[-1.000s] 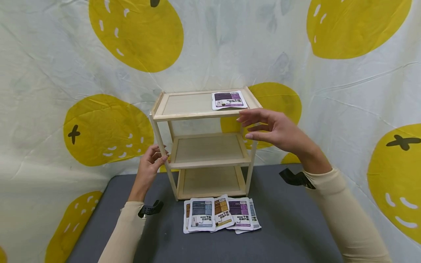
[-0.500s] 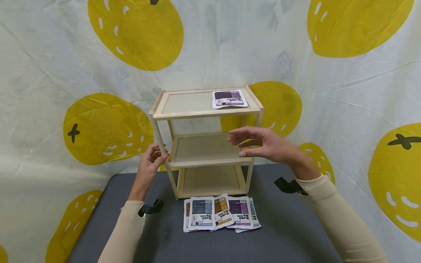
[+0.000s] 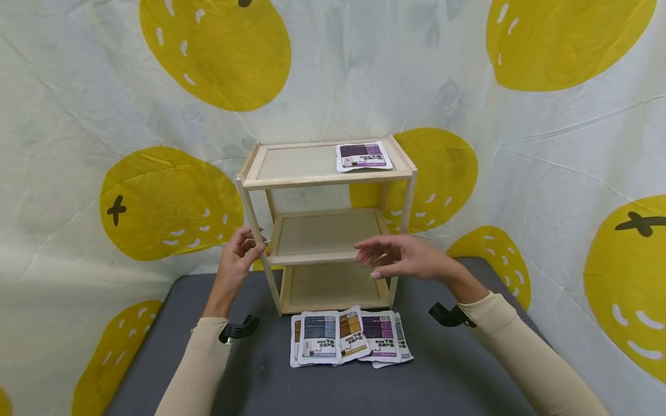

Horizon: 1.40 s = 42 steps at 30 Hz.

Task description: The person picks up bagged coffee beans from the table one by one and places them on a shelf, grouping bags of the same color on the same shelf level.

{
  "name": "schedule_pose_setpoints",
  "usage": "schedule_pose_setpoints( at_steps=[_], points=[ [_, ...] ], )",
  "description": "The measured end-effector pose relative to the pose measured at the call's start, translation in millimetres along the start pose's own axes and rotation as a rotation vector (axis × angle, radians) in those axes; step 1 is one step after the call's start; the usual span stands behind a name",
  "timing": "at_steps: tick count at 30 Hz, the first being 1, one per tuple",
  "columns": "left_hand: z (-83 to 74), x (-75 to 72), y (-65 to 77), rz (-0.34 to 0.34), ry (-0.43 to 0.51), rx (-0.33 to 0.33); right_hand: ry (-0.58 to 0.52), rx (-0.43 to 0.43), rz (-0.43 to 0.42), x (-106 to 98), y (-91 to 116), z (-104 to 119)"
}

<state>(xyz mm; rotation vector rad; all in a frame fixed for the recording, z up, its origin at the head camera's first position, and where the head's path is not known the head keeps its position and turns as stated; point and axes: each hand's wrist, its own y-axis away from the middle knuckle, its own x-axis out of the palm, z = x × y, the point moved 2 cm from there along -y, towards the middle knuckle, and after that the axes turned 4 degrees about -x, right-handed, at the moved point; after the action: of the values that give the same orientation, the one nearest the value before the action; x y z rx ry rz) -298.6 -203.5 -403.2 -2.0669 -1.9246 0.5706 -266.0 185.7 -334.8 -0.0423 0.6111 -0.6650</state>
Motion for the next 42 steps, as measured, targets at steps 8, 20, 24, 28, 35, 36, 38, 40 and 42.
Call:
schedule_pose_setpoints(
  at_steps=[8, 20, 24, 28, 35, 36, 38, 40, 42],
  points=[
    [-1.7, 0.6, -0.2, -0.001, -0.004, -0.002, -0.076, 0.039, 0.035, 13.8, 9.5, -37.0],
    [-1.6, 0.9, 1.2, -0.012, 0.002, -0.007, -0.114, 0.148, 0.026, 37.8, 25.3, -77.9],
    [-1.0, 0.6, 0.8, -0.01, 0.003, -0.007, -0.135, 0.161, 0.014, 43.2, 31.4, -89.2],
    [-0.8, 0.4, 0.2, -0.01, 0.013, -0.001, -0.152, 0.157, 0.003, 46.8, 36.4, -99.9],
    [-0.6, 1.3, -0.5, -0.008, 0.028, 0.006, -0.141, 0.154, -0.007, 52.2, 43.0, -116.8],
    [-0.6, 1.4, -0.5, -0.009, 0.027, 0.006, -0.139, 0.155, -0.011, 53.2, 44.1, -119.7],
    [-0.8, 1.6, -0.3, -0.01, 0.024, 0.006, -0.142, 0.163, -0.022, 55.7, 45.8, -125.6],
    [-1.2, 1.7, 0.0, -0.011, 0.02, 0.006, -0.141, 0.174, -0.032, 58.7, 47.7, -131.3],
    [-1.5, 1.9, 0.1, -0.009, 0.017, 0.005, -0.135, 0.185, -0.041, 62.1, 49.7, -136.5]
  ],
)
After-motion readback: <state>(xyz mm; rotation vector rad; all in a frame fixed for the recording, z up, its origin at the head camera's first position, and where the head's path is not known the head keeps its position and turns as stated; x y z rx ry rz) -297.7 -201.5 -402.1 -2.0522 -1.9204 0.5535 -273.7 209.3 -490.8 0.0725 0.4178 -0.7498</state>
